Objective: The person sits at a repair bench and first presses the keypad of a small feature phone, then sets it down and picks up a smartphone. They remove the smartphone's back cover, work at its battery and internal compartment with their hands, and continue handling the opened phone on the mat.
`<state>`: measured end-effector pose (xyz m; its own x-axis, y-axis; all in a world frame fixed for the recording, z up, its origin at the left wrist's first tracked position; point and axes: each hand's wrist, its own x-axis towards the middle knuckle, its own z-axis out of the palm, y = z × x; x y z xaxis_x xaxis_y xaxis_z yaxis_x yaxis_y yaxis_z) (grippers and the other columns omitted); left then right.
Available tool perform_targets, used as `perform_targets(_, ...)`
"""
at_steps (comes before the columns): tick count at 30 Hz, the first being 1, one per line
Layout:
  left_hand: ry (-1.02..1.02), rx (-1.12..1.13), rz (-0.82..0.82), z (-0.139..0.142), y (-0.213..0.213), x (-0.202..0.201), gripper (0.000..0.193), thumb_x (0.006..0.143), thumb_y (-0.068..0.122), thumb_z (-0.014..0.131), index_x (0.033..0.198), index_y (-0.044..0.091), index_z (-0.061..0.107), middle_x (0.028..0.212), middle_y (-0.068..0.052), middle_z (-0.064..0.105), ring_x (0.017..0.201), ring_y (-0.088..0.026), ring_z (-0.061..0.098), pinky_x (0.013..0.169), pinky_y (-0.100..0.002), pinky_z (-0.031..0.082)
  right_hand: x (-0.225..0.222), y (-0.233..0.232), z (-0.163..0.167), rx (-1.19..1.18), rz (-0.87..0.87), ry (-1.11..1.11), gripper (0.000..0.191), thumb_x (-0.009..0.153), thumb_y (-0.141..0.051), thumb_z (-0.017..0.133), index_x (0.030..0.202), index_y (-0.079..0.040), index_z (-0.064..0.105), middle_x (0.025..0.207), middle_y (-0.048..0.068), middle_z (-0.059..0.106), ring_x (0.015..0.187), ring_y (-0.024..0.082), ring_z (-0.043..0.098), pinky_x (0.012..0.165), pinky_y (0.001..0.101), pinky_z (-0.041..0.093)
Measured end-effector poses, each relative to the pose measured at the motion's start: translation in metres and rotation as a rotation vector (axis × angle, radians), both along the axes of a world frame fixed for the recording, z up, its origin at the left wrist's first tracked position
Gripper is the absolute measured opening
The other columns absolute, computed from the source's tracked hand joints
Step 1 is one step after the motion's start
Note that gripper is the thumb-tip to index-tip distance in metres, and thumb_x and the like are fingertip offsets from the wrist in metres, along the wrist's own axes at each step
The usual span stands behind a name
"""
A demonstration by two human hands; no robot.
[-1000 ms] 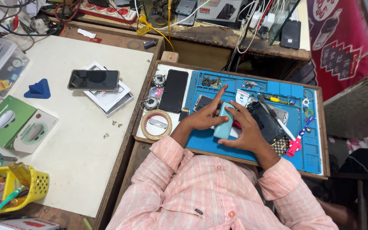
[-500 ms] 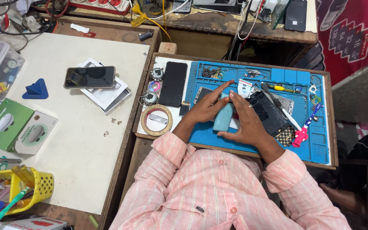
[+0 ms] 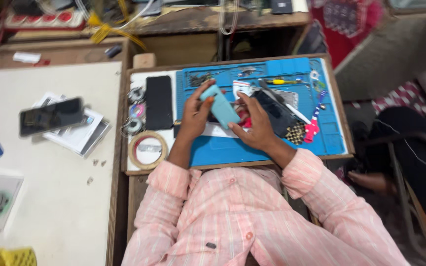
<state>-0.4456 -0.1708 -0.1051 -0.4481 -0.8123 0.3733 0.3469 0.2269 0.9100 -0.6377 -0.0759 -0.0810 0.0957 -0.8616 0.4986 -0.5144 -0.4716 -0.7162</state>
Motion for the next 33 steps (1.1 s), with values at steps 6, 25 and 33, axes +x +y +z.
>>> perform_targets(6,0.035,0.067,-0.016,0.009,0.004,0.000,0.054,0.106,0.023,0.062,0.151,0.000,0.045,0.130,-0.018,0.070,0.108,-0.018,0.072,0.085,-0.030,0.064,-0.002,-0.005,-0.004,0.322,0.161,-0.499,0.057,0.101,-0.014,0.064,0.151,0.000,0.041,0.109,0.011,0.071,0.084,0.010,0.068,0.067,0.0237,0.056)
perform_targets(25,-0.016,-0.028,0.090,0.013,0.006,0.004,0.019,0.103,0.019,0.068,0.112,0.003,0.064,0.105,-0.009,0.073,0.100,-0.015,0.069,0.089,-0.030,0.057,0.005,0.002,0.011,0.064,0.061,-0.149,0.032,0.106,-0.022,0.059,0.127,0.000,0.069,0.107,0.012,0.077,0.090,0.014,0.073,0.078,0.0274,0.059)
perform_targets(33,0.068,0.005,-0.108,0.024,0.013,0.007,0.036,0.098,0.016,0.073,0.130,0.007,0.059,0.123,-0.009,0.070,0.114,-0.017,0.068,0.097,-0.031,0.058,0.002,-0.001,-0.003,0.348,0.161,-0.605,0.041,0.106,-0.026,0.060,0.138,-0.001,0.059,0.098,0.009,0.068,0.069,0.010,0.067,0.060,0.0225,0.055)
